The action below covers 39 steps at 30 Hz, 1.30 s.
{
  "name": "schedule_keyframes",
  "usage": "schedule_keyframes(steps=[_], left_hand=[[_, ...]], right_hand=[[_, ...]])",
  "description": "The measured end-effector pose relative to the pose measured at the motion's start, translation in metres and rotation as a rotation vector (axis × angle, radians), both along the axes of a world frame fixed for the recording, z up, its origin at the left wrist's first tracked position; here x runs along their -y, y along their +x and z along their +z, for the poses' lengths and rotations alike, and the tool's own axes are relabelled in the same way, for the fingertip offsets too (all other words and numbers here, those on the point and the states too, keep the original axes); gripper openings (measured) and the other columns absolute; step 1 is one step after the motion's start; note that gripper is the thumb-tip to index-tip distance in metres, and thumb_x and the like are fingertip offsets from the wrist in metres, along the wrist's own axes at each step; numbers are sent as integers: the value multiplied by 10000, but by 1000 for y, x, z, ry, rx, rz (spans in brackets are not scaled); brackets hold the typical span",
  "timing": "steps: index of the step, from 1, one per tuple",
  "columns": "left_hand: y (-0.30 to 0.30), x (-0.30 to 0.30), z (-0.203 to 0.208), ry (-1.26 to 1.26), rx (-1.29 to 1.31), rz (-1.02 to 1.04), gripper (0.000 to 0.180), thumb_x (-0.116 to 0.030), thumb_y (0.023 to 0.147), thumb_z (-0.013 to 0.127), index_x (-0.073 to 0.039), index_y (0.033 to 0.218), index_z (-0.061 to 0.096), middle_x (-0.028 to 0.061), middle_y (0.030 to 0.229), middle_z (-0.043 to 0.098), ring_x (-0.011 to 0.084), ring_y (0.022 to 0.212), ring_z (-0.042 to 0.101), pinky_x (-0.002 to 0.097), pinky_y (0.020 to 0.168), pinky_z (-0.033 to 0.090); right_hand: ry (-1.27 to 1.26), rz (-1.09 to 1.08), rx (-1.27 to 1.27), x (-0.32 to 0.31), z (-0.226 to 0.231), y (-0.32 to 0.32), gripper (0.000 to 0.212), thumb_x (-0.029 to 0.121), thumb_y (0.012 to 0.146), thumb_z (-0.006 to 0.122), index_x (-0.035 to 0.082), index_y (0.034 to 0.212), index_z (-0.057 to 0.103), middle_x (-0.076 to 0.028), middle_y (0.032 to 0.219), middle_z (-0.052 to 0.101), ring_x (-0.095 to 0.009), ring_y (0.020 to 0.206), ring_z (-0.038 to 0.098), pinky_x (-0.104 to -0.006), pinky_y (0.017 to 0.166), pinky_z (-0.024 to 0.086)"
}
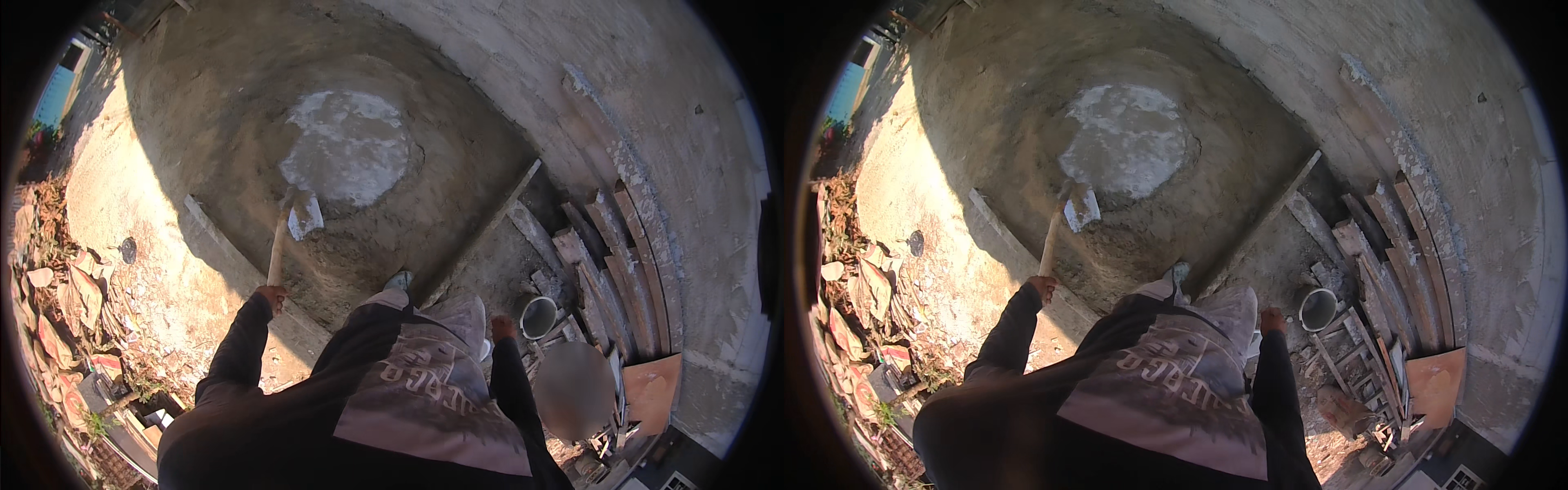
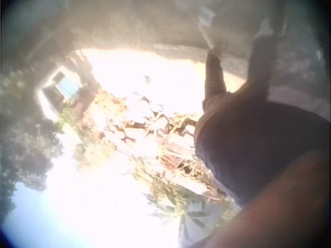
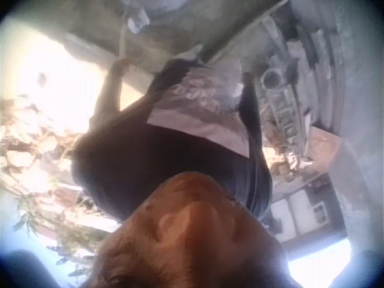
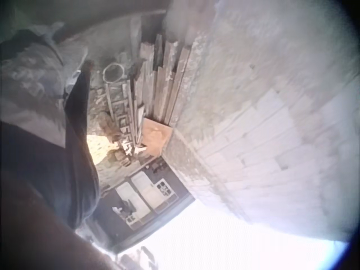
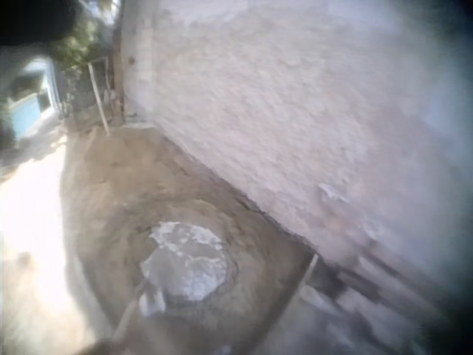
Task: The person carries buckets of water and pours them into a pile of sand and cement, then uses a shovel to mix the materials together in an active work zone.
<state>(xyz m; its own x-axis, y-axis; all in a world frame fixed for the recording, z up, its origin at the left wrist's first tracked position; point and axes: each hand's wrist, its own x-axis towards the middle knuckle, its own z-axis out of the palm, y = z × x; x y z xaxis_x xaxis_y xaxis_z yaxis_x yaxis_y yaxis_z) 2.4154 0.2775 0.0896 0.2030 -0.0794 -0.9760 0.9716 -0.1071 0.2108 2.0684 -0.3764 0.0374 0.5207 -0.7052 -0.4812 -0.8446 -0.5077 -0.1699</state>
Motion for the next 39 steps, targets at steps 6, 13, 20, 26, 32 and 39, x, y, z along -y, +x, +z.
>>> schedule_keyframes(steps=[6,13,20,26,32,39], left_hand=[[-20,-10,15,174,36,-36,93,-110,791,644,-87,790,554,-1,581,425,154,419,378,368,414,346],[-53,21,-11,156,27,43,88,-115,789,644,-84,772,563,12,571,435,163,414,404,373,409,371],[-98,132,-14,133,105,296,108,-86,766,660,-74,766,552,13,562,423,158,405,388,364,391,343],[-131,266,-14,294,287,473,149,-48,726,678,-56,747,530,51,567,498,181,382,471,347,340,393],[-219,373,64,302,408,647,174,-86,729,689,-36,766,526,51,550,500,173,373,476,334,339,400],[-302,496,151,431,463,543,245,-129,730,707,-8,841,525,51,556,506,155,383,479,301,366,388]], right_hand=[[396,-467,-167,-13,2,-67,440,435,934,409,95,1130,608,-201,1016,655,-347,865,663,-438,713,529],[198,-204,-217,20,21,-21,472,452,951,372,59,1143,550,-214,1067,641,-382,970,624,-463,794,490],[579,65,-226,158,-18,55,450,460,896,529,23,956,615,-119,814,674,-252,661,660,-378,560,505],[635,218,94,235,8,179,304,348,907,577,56,979,613,-41,741,627,-131,522,545,-281,465,437],[764,238,-24,314,3,210,265,308,924,565,67,1020,621,-54,798,657,-101,542,546,-257,443,425],[507,1193,-216,302,-49,261,423,418,865,584,53,1066,652,-139,912,687,-285,778,660,-402,702,513]])
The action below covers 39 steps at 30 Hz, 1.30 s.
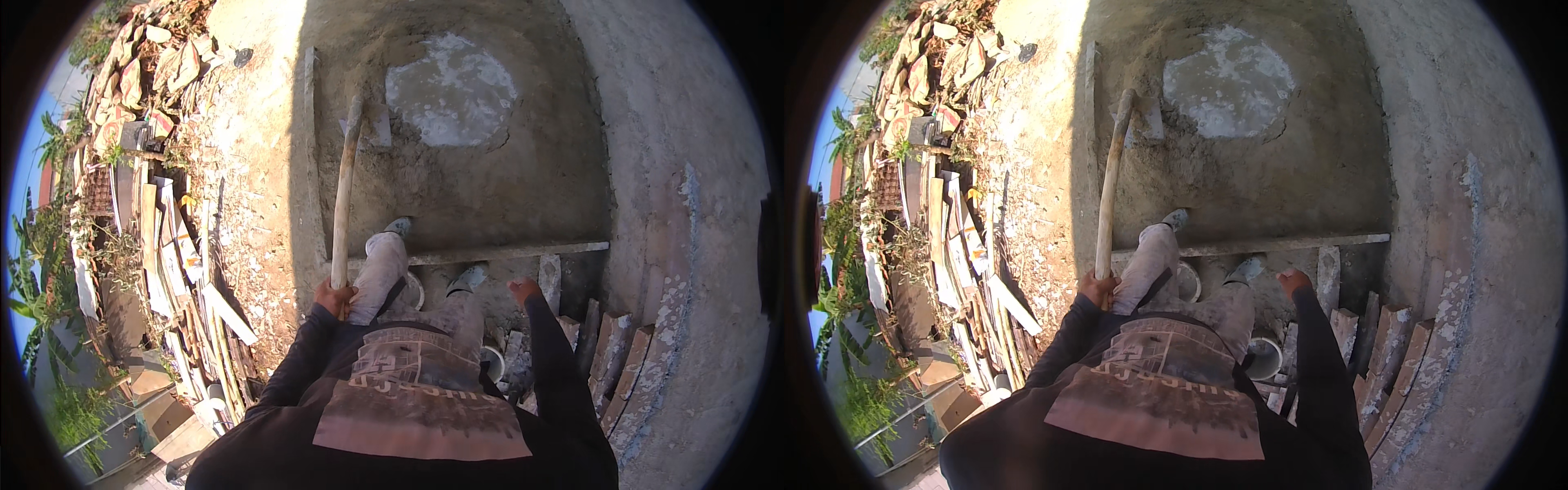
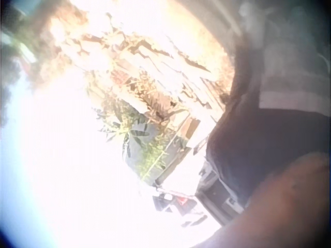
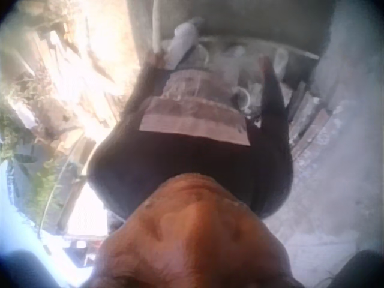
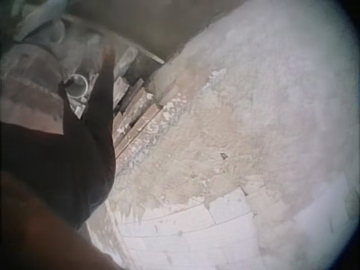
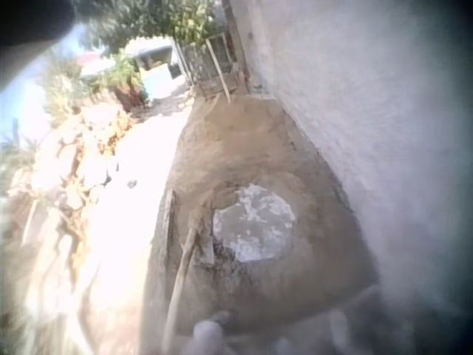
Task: The person carries buckets of water and pours them into a pile of sand and cement, then uses a shovel to mix the materials together in an active work zone.
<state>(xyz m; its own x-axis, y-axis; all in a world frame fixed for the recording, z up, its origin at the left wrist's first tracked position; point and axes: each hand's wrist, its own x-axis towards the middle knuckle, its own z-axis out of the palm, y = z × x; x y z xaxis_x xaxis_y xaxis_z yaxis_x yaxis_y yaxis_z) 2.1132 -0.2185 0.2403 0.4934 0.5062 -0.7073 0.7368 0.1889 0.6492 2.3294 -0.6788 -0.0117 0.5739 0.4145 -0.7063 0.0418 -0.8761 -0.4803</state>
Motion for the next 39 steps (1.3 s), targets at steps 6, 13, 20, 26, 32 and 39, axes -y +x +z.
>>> schedule_keyframes(steps=[6,13,20,26,32,39], left_hand=[[-23,11,18,-67,-34,-19,249,-135,726,707,-4,853,537,54,609,546,148,402,490,309,383,402],[-85,-6,-21,-271,123,-52,296,-145,731,705,-24,973,584,42,669,561,139,552,543,289,499,434],[-122,-66,-55,-93,-80,-601,450,-289,728,705,-21,1073,598,204,885,668,335,830,660,416,749,492],[-164,-66,-76,8,-176,-533,472,-399,764,682,-82,1106,608,234,934,661,366,913,651,442,794,501],[-141,7,-83,-1,-180,-327,470,-395,786,675,-71,1119,602,226,962,666,378,937,644,449,809,504],[-137,35,-182,-132,-14,119,381,-340,772,749,-26,943,618,95,726,628,192,658,608,352,609,476]], right_hand=[[338,-254,-196,-175,74,21,416,415,885,606,48,1080,613,-81,919,674,-165,750,624,-329,670,502],[563,-574,-615,-359,122,-35,447,443,916,574,49,1127,561,-54,931,645,-104,719,592,-271,592,497],[469,-1373,-585,-455,43,-70,336,358,827,711,149,748,461,16,580,445,-144,440,456,-317,427,429],[457,-1335,-586,-468,22,-110,302,324,828,702,148,737,474,18,571,441,-148,442,453,-334,421,417],[412,-1083,-516,-471,39,-94,277,283,832,691,122,749,482,11,567,442,-138,418,453,-330,393,415],[752,-535,-292,-548,125,-92,287,194,820,668,23,931,467,-65,613,552,-154,416,534,-311,389,435]])
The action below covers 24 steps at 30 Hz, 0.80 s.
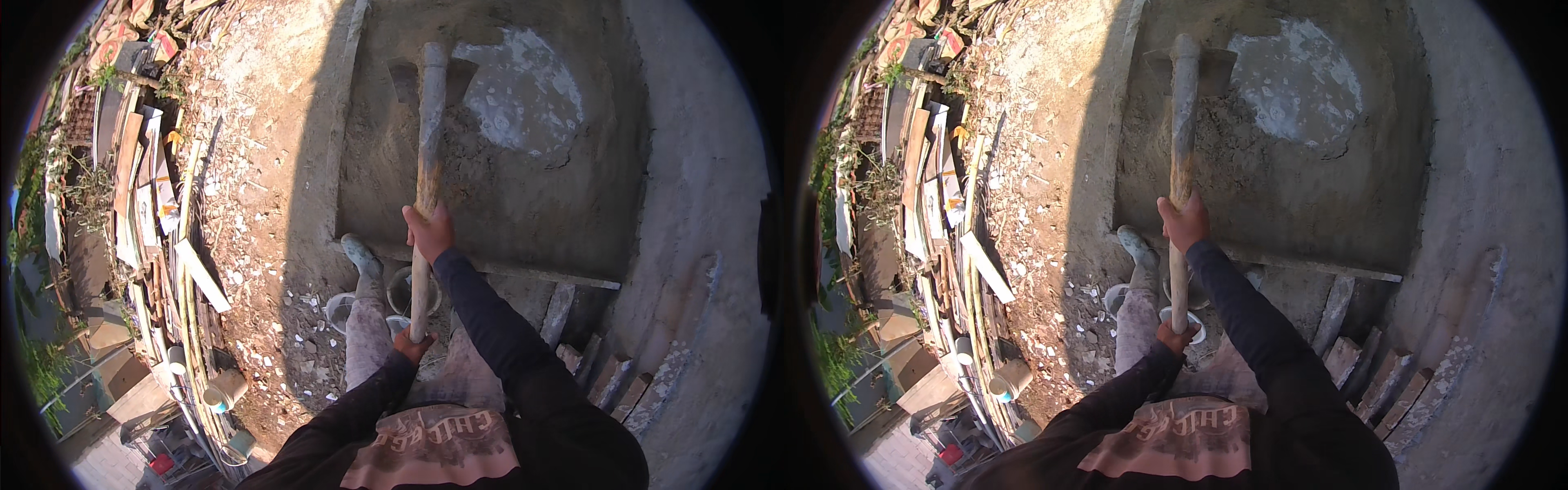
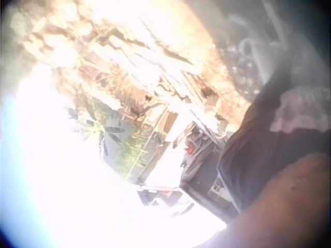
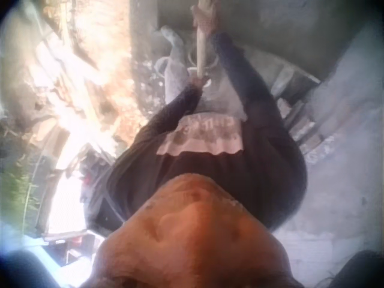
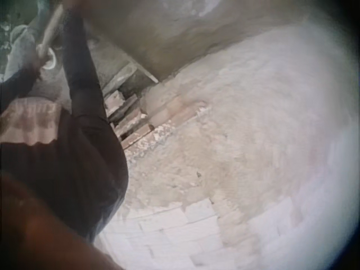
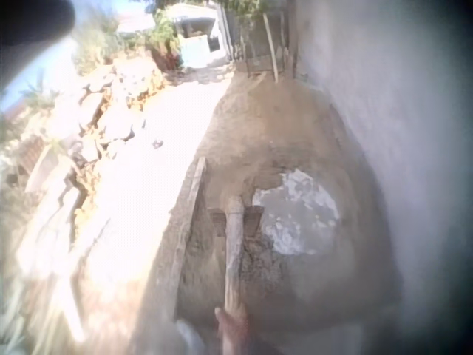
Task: The person carries buckets of water and pours them into a pile of sand and cement, then uses a shovel to mix the materials together in an active work zone.
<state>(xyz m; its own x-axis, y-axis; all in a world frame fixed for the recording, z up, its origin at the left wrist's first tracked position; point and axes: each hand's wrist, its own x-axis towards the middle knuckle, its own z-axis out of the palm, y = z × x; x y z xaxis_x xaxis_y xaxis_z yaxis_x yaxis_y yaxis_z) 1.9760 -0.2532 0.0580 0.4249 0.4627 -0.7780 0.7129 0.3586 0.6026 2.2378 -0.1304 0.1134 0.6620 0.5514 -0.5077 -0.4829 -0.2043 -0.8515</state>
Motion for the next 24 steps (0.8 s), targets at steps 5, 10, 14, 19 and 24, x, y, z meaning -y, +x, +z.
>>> schedule_keyframes(steps=[5,10,14,19,24], left_hand=[[65,-83,-21,135,44,238,337,-328,794,752,-32,780,592,7,598,576,99,521,550,295,485,433],[56,-133,14,90,-105,124,305,-273,795,741,-18,856,587,50,613,595,134,482,574,302,459,444],[18,-148,50,-117,-256,94,355,-274,765,726,-1,946,590,106,653,619,193,518,612,338,497,480],[-50,-193,76,-158,-205,-220,482,-340,751,719,8,1056,582,202,839,667,322,773,662,399,703,509],[-23,-292,133,-314,-223,-382,555,-365,739,720,11,1117,563,231,913,659,342,853,657,403,761,497]], right_hand=[[36,268,262,-78,-14,-6,471,292,817,631,-11,1113,423,-236,784,639,-396,653,635,-466,584,509],[-121,263,252,-136,-79,-39,479,309,830,620,-11,1124,417,-239,771,632,-404,664,640,-485,588,510],[-206,185,-290,-138,-89,-75,266,193,869,592,28,1002,431,-48,614,503,-123,406,483,-304,356,431],[-465,28,-401,-144,-80,-113,256,166,859,597,52,969,396,-47,622,499,-139,425,493,-318,368,440],[-465,-123,-443,-174,-59,-97,257,159,858,603,68,979,396,-52,657,499,-148,463,500,-336,395,457]])
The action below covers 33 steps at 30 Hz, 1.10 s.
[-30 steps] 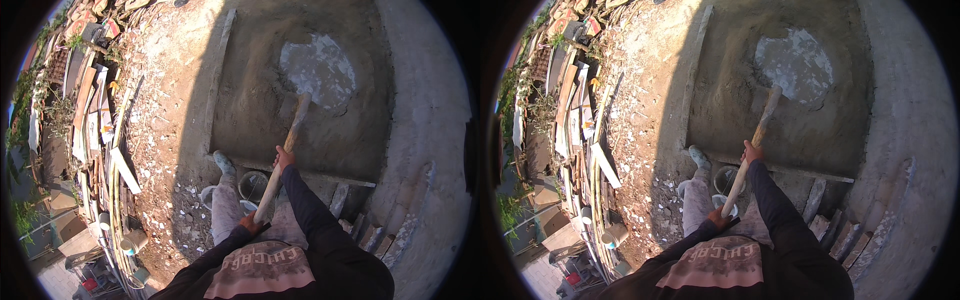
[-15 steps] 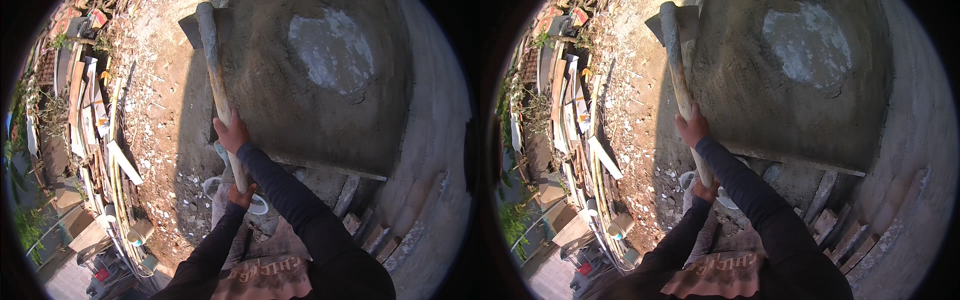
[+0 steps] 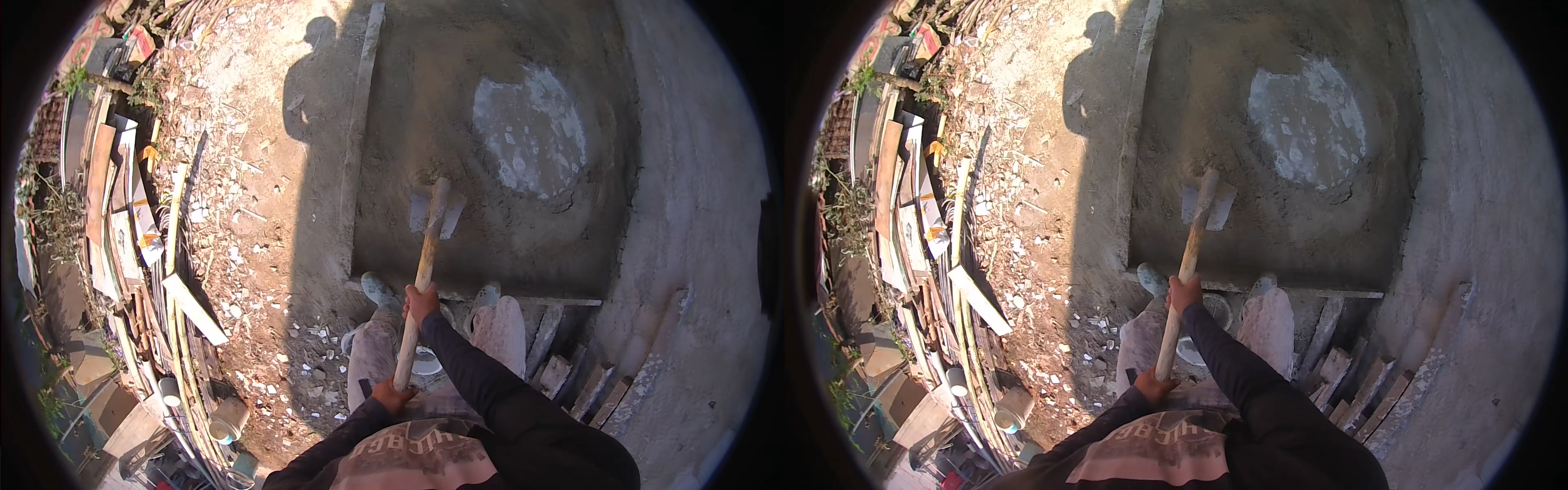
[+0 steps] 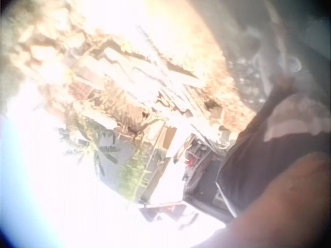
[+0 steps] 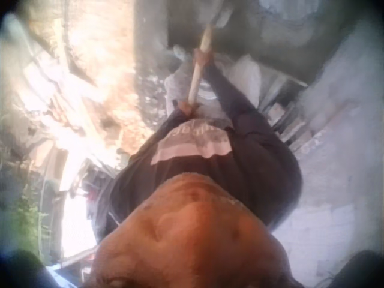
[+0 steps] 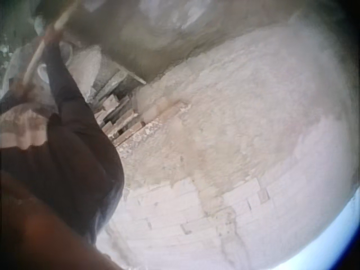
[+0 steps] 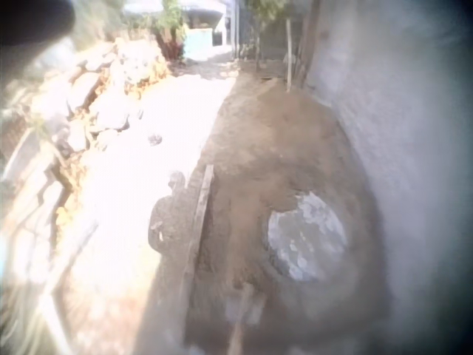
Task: The person carries buckets of water and pours them into a pile of sand and cement, then uses a shovel to mix the materials together in an active work zone.
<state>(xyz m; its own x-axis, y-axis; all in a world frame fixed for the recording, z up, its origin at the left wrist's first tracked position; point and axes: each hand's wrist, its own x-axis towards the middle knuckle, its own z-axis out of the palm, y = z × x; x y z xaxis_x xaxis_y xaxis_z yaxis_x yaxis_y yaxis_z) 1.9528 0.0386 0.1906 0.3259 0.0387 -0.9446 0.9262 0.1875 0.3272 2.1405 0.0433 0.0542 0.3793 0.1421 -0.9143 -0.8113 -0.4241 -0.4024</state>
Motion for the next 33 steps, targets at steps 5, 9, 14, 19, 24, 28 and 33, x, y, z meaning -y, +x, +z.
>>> schedule_keyframes(steps=[5,9,14,19,24,28,33], left_hand=[[33,-49,22,105,121,-8,561,-359,724,722,10,1114,563,226,887,660,330,850,660,405,757,493],[77,-69,5,189,133,25,522,-330,734,701,8,1109,567,221,888,662,327,856,660,405,758,493],[167,-101,-101,102,-8,277,522,-295,752,696,10,1144,537,189,839,661,294,790,672,404,712,504],[266,-198,-262,132,182,468,476,-211,769,688,6,1150,500,101,697,599,174,495,592,332,471,489],[384,-365,-352,82,188,435,400,-127,787,646,21,1111,466,44,631,515,150,461,522,325,426,440],[398,-416,-399,-65,209,537,403,-149,781,675,25,1081,470,43,624,507,145,452,511,322,416,435],[321,-387,-359,-42,40,487,376,-152,775,682,5,1055,487,50,613,527,146,426,520,301,385,420]], right_hand=[[139,-68,-70,-52,35,48,196,151,875,588,74,950,423,-45,690,498,-152,485,502,-338,429,479],[205,-108,-163,-93,21,96,169,140,855,589,70,922,451,-41,678,495,-156,488,517,-343,433,484],[215,84,-36,-164,-82,174,226,139,833,585,34,964,435,-61,698,518,-156,465,520,-333,404,468],[183,209,191,-283,-196,285,571,289,879,590,29,1304,311,-87,725,548,-167,469,537,-335,413,482],[157,237,332,-431,-309,390,553,236,884,578,-10,1305,318,-93,730,555,-185,507,576,-344,443,528],[117,280,310,-481,-368,413,516,180,880,540,-27,1294,312,-122,769,548,-195,516,576,-352,436,520],[-26,349,215,-450,-347,326,506,147,876,483,-38,1303,285,-161,804,546,-214,501,569,-375,426,507]])
